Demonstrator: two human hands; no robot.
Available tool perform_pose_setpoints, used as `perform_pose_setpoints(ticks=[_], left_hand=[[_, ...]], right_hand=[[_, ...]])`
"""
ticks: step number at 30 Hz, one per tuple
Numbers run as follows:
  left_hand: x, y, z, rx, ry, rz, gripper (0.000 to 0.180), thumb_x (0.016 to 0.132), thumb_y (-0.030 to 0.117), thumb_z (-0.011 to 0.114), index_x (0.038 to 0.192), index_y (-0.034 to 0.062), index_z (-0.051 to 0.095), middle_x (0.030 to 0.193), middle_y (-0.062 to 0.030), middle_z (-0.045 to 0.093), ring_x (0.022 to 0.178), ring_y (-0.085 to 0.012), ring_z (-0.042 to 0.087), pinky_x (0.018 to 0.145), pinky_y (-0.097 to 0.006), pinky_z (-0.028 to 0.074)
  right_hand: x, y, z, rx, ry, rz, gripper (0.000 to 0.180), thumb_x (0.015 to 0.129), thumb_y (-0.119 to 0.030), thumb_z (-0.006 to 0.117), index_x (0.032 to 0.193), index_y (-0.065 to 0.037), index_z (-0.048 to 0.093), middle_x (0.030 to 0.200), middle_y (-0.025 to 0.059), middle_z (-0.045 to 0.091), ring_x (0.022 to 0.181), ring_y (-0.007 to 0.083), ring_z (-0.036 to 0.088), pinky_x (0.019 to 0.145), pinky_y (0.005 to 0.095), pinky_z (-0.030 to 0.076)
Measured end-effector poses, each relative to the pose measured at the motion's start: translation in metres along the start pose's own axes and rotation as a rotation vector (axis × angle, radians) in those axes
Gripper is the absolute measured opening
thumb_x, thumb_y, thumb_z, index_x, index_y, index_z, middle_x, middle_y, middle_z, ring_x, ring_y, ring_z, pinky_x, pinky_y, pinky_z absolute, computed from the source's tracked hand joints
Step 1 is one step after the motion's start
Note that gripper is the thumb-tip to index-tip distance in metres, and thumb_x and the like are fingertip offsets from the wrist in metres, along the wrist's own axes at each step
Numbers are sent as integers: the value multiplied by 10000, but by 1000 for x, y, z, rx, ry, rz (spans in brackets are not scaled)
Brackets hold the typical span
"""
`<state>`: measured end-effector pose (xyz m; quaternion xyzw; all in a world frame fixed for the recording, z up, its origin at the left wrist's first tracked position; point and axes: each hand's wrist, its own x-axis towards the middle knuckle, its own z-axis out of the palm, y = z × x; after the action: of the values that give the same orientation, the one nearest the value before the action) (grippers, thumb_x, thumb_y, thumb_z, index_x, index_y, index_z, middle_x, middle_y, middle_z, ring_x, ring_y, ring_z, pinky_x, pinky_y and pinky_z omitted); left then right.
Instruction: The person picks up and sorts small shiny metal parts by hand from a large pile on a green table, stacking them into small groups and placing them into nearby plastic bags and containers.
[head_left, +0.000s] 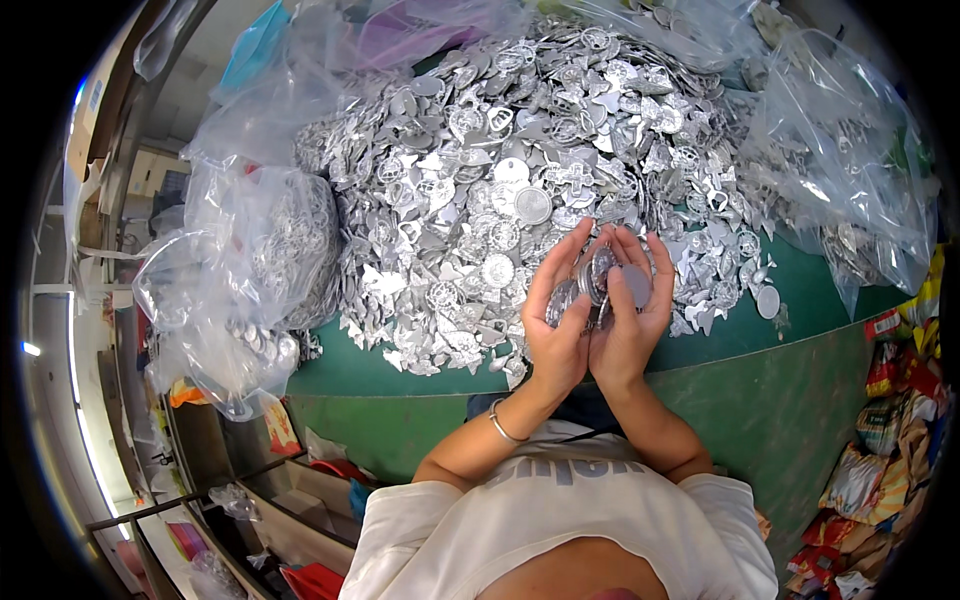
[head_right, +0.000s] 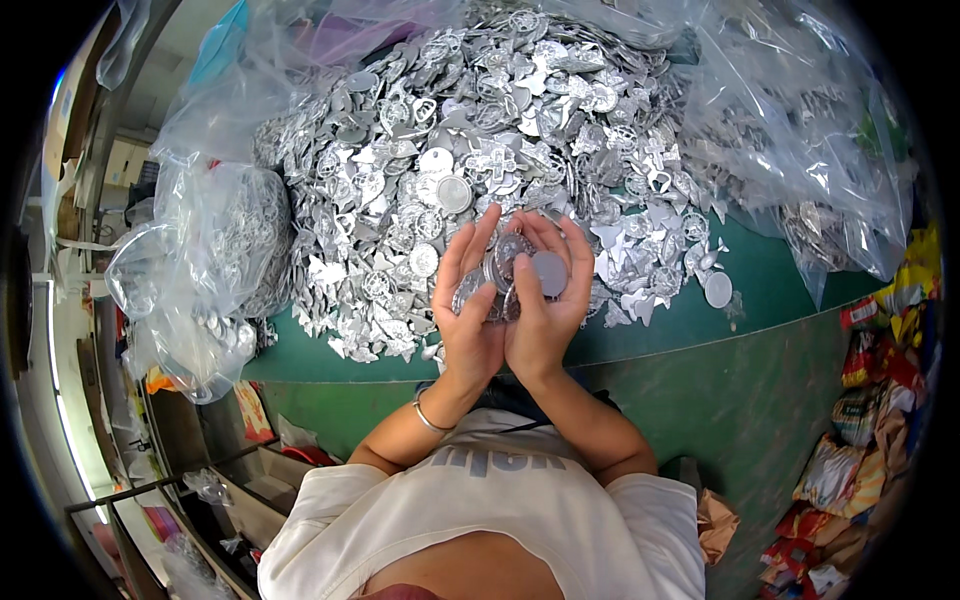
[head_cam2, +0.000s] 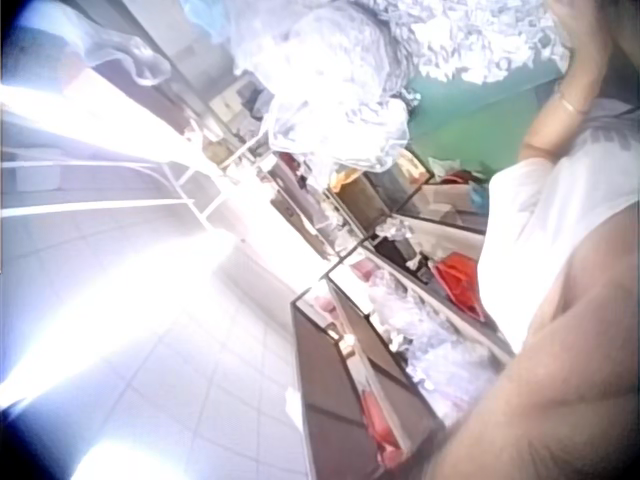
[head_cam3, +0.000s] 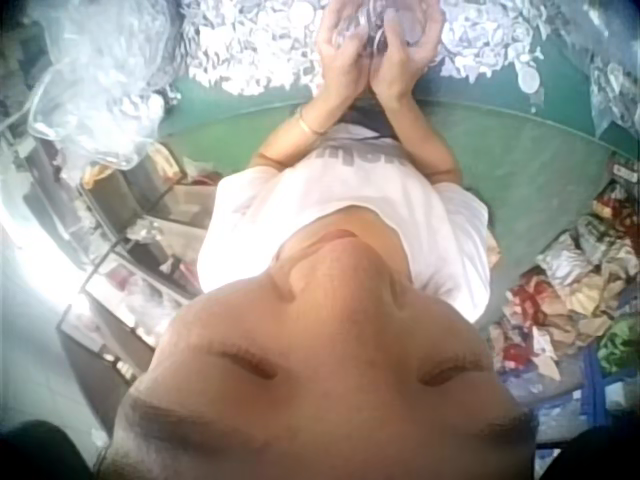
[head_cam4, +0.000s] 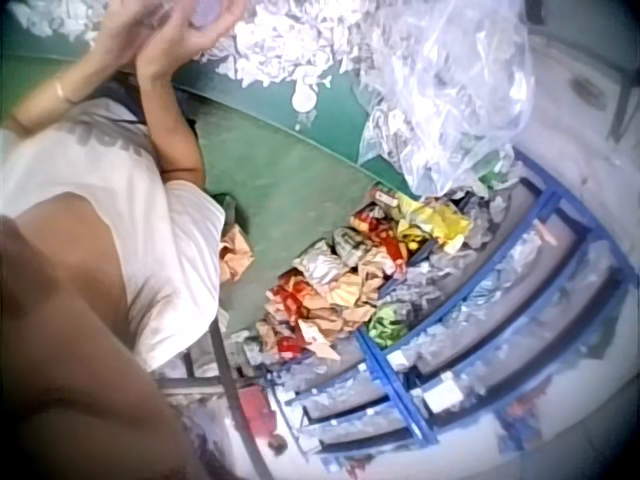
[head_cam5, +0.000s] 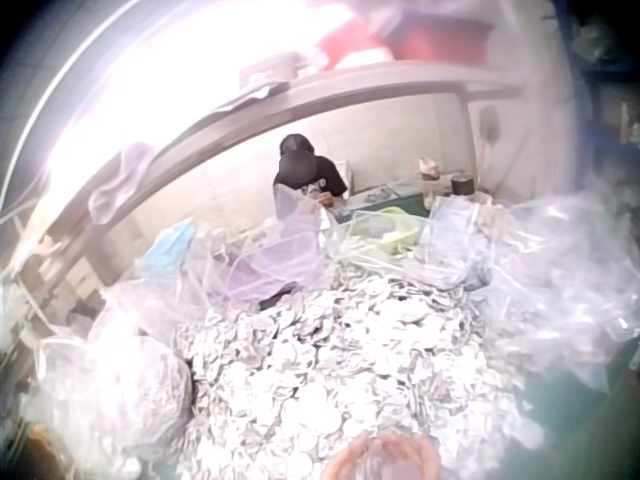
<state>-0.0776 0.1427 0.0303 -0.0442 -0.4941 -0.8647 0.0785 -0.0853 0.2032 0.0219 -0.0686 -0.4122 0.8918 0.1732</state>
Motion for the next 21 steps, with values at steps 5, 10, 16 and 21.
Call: perform_pose_setpoints(ticks=[5, 10, 16, 21], left_hand=[[-1, -8, -2, -35, 87, 0, 480, 820, 35, 447, 1295, 3, 393, 1379, -229, 346, 1262, -310, 374, 1038, -402, 318], [-3, -11, -4, 48, 84, 57, 378, 886, 43, 420, 1260, -7, 415, 1349, -237, 383, 1243, -323, 397, 1028, -409, 334], [-2, -11, -3, -49, 114, -2, 319, 914, 66, 453, 1223, -13, 436, 1332, -241, 400, 1224, -330, 419, 1004, -406, 372], [-1, -5, 1, -148, 230, -143, 285, 907, 38, 454, 1183, -32, 463, 1316, -227, 422, 1201, -306, 445, 1004, -399, 377]], right_hand=[[2, 0, -2, 142, -1, 86, 469, 804, 57, 502, 1250, 18, 360, 1219, 177, 472, 1154, 240, 456, 980, 360, 364], [0, 0, -2, -114, -122, 38, 386, 837, 1, 494, 1210, 14, 397, 1213, 147, 492, 1128, 209, 478, 963, 331, 379], [-1, -7, 5, 218, 84, 177, 278, 933, -146, 390, 1172, -5, 396, 1176, 165, 511, 1090, 228, 506, 918, 350, 420], [0, -1, 5, 322, 144, 171, 317, 953, -223, 374, 1201, -27, 382, 1145, 174, 519, 1060, 245, 519, 905, 344, 426]])
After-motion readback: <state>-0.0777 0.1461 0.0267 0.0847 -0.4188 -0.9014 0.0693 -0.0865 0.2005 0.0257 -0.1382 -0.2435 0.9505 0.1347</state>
